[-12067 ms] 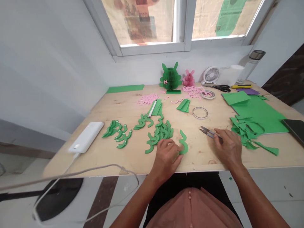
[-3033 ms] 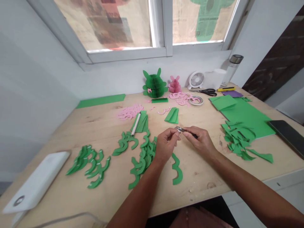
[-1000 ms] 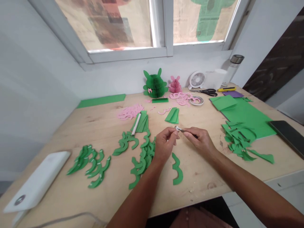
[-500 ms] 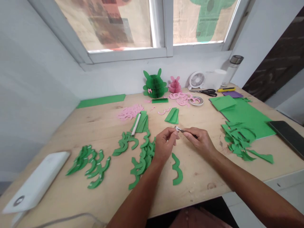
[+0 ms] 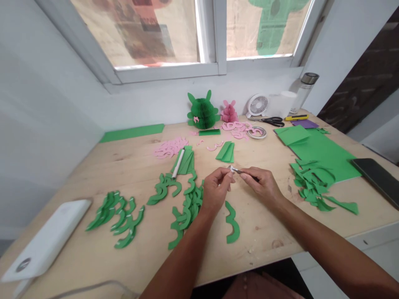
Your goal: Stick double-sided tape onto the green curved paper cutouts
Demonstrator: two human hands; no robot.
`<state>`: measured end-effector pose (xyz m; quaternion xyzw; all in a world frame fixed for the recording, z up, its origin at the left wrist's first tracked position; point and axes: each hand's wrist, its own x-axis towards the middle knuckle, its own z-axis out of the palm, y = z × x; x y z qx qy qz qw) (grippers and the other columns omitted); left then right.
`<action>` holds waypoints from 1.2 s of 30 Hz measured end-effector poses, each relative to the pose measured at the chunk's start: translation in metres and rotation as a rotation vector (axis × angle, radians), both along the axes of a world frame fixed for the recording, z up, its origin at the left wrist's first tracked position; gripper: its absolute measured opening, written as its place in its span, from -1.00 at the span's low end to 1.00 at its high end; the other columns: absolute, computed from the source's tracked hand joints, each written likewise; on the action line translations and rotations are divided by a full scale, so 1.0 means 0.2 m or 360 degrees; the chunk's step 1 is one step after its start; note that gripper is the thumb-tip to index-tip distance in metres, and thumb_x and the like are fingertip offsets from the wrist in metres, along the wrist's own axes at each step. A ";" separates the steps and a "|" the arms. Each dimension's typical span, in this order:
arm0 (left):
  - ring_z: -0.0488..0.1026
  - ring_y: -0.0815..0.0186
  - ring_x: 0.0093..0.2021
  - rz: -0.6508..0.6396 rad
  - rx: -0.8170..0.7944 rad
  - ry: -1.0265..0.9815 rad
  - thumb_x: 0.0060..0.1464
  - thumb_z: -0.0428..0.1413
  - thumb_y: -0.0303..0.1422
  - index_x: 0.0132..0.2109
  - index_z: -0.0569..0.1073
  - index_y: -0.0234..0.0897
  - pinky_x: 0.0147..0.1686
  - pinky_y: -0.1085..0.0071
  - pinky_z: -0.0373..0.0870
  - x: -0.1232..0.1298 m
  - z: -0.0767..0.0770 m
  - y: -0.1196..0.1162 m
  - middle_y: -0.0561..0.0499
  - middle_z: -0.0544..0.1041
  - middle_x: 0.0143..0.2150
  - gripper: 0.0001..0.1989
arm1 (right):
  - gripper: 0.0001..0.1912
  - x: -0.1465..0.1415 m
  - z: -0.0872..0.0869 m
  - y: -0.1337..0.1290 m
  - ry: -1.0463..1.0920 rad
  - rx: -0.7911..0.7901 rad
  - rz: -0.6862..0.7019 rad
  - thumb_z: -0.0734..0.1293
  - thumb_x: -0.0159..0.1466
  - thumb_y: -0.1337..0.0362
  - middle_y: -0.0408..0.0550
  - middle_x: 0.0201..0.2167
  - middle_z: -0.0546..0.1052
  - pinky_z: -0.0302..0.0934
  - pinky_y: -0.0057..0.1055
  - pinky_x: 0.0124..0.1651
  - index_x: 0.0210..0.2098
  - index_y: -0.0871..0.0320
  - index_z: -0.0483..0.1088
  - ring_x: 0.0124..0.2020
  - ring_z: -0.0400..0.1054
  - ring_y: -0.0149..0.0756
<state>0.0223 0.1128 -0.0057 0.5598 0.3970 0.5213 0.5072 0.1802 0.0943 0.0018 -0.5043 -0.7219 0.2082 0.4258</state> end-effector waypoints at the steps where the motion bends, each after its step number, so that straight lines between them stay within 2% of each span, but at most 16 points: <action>1: 0.23 0.49 -0.63 0.0001 0.0003 -0.0001 0.02 0.09 -0.28 -0.42 0.42 -0.29 -0.59 0.52 0.18 0.00 0.00 0.00 0.09 0.43 -0.54 -0.83 | -0.73 0.00 0.00 0.00 0.0001 -0.0001 0.0001 0.23 0.27 0.18 -0.06 -0.35 0.59 0.28 -0.41 -0.31 -0.17 0.09 0.52 -0.35 0.45 -0.29; 36: 0.23 0.50 -0.63 0.0010 -0.0006 -0.0024 0.03 0.09 -0.32 -0.41 0.42 -0.31 -0.59 0.53 0.17 0.00 0.01 -0.01 0.11 0.42 -0.55 -0.85 | -0.74 0.00 -0.01 0.00 -0.0034 0.0065 -0.0041 0.24 0.26 0.19 -0.04 -0.38 0.57 0.25 -0.44 -0.36 -0.20 0.15 0.51 -0.40 0.42 -0.33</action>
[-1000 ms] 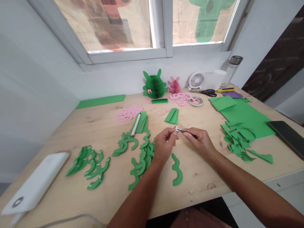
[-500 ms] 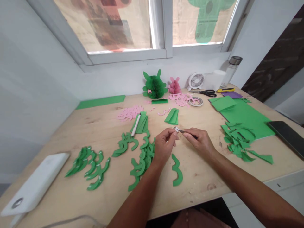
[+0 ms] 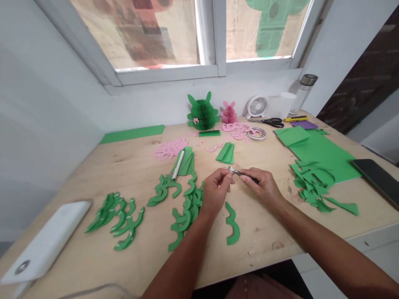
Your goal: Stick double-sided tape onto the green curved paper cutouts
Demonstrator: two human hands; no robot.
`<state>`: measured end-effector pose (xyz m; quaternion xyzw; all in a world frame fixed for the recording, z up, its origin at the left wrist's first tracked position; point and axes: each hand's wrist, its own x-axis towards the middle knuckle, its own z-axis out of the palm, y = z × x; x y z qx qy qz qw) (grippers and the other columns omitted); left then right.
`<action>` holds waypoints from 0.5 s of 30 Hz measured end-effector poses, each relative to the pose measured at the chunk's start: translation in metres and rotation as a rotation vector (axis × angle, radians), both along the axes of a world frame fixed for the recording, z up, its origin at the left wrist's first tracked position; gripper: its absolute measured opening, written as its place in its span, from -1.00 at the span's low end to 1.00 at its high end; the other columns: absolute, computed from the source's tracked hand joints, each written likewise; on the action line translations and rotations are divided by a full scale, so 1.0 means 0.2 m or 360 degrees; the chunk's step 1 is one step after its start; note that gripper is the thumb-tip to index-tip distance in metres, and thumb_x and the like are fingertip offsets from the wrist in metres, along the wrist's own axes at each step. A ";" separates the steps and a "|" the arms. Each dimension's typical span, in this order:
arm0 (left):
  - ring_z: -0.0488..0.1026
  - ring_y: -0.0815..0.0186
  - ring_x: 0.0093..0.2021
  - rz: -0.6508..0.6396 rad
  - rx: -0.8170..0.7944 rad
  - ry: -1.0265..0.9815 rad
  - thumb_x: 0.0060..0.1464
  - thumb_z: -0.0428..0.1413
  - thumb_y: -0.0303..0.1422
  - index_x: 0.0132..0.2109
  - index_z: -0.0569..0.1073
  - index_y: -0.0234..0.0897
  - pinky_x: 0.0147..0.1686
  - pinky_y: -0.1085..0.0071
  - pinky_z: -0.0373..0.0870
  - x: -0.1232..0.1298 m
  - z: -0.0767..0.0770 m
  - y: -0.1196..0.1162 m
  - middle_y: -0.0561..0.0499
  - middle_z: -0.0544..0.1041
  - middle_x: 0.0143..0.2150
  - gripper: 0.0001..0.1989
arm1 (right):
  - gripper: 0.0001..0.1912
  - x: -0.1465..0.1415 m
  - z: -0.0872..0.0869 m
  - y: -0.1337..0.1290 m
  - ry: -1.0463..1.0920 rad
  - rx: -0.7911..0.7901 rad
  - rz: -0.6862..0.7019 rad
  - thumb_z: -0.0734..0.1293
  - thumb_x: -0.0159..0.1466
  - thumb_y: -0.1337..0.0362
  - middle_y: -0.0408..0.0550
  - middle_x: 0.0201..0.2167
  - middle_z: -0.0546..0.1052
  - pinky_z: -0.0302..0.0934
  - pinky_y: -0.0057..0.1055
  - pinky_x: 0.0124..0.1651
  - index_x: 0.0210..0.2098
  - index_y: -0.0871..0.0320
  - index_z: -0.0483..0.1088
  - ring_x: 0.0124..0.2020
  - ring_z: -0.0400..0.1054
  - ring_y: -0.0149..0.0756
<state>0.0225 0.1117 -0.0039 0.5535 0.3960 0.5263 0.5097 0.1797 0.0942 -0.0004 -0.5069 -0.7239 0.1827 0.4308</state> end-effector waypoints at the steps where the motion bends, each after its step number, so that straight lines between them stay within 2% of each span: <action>1: 0.22 0.50 -0.63 0.0001 -0.0001 0.0003 0.02 0.09 -0.31 -0.42 0.42 -0.30 -0.59 0.53 0.16 0.00 0.00 0.00 0.11 0.42 -0.55 -0.85 | -0.74 0.00 0.00 0.00 -0.0002 0.0005 -0.0001 0.24 0.26 0.19 -0.04 -0.38 0.57 0.24 -0.44 -0.36 -0.20 0.15 0.51 -0.40 0.42 -0.33; 15: 0.23 0.50 -0.63 0.0005 -0.0005 0.0018 0.03 0.09 -0.31 -0.42 0.42 -0.30 -0.59 0.54 0.17 0.00 0.00 0.00 0.10 0.43 -0.55 -0.85 | -0.74 0.00 0.00 0.00 0.0000 0.0003 0.0004 0.24 0.26 0.18 -0.04 -0.37 0.57 0.25 -0.44 -0.34 -0.20 0.13 0.51 -0.38 0.42 -0.32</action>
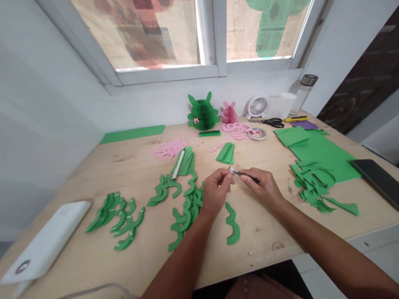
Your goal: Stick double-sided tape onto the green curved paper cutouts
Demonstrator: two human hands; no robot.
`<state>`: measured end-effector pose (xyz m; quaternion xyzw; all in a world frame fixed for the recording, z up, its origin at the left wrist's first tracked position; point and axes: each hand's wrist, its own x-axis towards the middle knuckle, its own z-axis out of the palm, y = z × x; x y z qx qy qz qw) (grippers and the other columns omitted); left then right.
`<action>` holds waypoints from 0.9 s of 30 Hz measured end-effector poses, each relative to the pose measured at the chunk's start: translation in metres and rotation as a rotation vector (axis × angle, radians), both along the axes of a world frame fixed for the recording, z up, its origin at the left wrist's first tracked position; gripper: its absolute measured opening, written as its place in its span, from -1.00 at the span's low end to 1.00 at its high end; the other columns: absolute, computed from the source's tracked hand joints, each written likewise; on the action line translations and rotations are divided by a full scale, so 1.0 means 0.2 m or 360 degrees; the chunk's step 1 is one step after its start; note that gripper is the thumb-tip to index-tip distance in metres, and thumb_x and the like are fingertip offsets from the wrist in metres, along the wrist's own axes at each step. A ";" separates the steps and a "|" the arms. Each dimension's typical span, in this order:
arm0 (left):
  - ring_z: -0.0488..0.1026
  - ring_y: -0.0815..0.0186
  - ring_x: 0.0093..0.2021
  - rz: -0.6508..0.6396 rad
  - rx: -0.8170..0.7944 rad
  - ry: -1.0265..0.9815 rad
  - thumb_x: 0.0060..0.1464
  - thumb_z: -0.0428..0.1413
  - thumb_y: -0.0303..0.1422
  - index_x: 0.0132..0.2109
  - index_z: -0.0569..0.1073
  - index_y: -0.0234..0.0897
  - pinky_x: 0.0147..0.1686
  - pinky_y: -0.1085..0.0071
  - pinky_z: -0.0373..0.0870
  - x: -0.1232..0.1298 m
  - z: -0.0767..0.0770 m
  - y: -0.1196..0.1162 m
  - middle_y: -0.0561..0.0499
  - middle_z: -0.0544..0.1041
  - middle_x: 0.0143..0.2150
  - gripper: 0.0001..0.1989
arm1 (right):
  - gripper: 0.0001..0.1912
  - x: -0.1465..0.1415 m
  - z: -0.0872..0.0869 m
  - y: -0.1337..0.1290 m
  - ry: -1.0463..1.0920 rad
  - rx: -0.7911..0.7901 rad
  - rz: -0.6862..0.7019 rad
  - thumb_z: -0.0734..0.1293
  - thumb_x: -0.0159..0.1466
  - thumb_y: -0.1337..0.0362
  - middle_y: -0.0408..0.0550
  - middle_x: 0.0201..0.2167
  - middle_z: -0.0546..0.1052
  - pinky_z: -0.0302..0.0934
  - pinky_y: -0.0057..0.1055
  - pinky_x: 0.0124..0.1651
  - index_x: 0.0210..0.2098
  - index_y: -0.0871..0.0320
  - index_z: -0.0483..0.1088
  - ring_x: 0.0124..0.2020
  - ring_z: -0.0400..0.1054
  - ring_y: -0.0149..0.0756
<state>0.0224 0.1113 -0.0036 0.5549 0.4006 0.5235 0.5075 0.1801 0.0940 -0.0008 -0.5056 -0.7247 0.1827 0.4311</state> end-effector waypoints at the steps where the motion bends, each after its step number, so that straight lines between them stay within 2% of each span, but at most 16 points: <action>1: 0.23 0.50 -0.63 0.0000 0.0001 0.0000 0.03 0.09 -0.31 -0.42 0.42 -0.30 -0.59 0.54 0.16 0.00 0.00 0.00 0.10 0.43 -0.55 -0.85 | -0.74 0.00 0.00 0.00 -0.0002 -0.0003 0.0002 0.24 0.26 0.18 -0.04 -0.37 0.57 0.25 -0.44 -0.33 -0.20 0.13 0.51 -0.38 0.43 -0.32; 27: 0.22 0.50 -0.63 0.0002 -0.0017 0.0004 0.01 0.09 -0.29 -0.43 0.42 -0.30 -0.59 0.53 0.16 0.00 0.00 0.00 0.11 0.42 -0.56 -0.84 | -0.74 0.00 0.00 0.00 -0.0010 -0.0010 0.0003 0.24 0.26 0.19 -0.03 -0.38 0.57 0.25 -0.43 -0.35 -0.20 0.14 0.51 -0.39 0.42 -0.32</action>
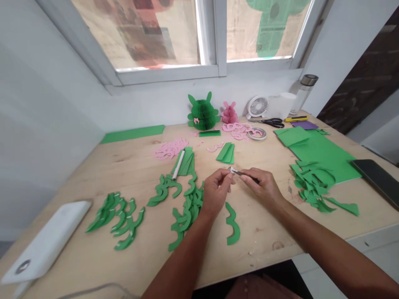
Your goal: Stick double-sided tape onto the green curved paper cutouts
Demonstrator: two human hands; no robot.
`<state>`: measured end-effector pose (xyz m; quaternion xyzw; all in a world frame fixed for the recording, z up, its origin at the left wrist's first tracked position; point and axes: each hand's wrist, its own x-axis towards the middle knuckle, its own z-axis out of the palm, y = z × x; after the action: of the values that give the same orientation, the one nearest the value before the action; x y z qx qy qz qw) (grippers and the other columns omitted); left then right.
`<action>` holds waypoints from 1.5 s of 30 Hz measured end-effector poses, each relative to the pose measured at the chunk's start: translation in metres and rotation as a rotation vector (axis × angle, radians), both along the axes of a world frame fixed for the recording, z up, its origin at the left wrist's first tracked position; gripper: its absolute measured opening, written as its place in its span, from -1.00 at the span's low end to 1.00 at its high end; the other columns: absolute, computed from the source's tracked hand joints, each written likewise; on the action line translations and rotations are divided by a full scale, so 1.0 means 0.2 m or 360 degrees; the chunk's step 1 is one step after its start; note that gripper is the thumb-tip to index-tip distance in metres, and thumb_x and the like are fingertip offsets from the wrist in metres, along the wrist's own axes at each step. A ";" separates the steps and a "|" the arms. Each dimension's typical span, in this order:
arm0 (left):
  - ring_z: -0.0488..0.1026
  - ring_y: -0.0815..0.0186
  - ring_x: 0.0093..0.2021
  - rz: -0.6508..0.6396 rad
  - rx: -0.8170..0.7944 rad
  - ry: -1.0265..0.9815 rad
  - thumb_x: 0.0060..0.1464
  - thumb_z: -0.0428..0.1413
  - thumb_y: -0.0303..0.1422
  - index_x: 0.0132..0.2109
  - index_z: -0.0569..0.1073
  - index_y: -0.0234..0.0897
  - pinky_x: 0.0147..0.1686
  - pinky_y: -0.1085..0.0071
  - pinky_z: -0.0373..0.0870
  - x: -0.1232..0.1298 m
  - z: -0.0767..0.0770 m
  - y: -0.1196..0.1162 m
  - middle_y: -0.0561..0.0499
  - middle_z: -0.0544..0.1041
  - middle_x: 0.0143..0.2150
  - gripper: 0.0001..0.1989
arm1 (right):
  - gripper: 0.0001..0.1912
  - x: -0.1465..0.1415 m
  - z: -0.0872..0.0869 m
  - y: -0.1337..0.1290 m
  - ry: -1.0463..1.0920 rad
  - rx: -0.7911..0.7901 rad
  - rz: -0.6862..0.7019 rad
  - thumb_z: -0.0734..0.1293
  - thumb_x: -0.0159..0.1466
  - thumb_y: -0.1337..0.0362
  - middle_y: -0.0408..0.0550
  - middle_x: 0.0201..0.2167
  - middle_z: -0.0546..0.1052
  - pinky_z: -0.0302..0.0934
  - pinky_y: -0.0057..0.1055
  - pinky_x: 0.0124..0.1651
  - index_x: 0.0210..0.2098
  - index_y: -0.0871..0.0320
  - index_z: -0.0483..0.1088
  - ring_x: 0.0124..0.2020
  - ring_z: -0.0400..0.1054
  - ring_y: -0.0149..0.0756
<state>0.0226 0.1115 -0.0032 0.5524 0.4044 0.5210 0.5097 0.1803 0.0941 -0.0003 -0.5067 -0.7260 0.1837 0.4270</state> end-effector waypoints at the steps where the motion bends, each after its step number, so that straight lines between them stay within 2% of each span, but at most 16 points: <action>1: 0.22 0.50 -0.63 0.0001 0.0001 -0.0001 0.02 0.09 -0.30 -0.43 0.42 -0.30 -0.59 0.53 0.16 0.00 0.00 0.00 0.11 0.42 -0.56 -0.84 | -0.74 0.00 0.00 0.00 0.0001 0.0002 0.0000 0.24 0.26 0.19 -0.04 -0.38 0.57 0.26 -0.43 -0.35 -0.20 0.13 0.52 -0.39 0.42 -0.32; 30: 0.22 0.50 -0.63 -0.0009 -0.0026 -0.0011 0.00 0.09 -0.29 -0.44 0.41 -0.29 -0.59 0.52 0.16 0.00 0.00 0.00 0.10 0.43 -0.55 -0.83 | -0.73 0.00 0.00 0.00 -0.0042 0.0038 -0.0029 0.23 0.26 0.17 -0.05 -0.41 0.57 0.25 -0.43 -0.38 -0.20 0.11 0.52 -0.42 0.42 -0.32; 45: 0.22 0.50 -0.63 -0.0012 0.0003 -0.0008 0.03 0.09 -0.31 -0.42 0.42 -0.29 -0.58 0.54 0.17 0.00 0.00 0.00 0.11 0.42 -0.56 -0.85 | -0.76 0.00 -0.01 -0.01 -0.0051 0.0033 -0.0064 0.25 0.26 0.21 -0.04 -0.37 0.58 0.28 -0.41 -0.30 -0.20 0.11 0.51 -0.36 0.44 -0.30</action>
<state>0.0229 0.1117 -0.0039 0.5530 0.4008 0.5209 0.5121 0.1803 0.0925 -0.0019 -0.5196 -0.7242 0.1594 0.4244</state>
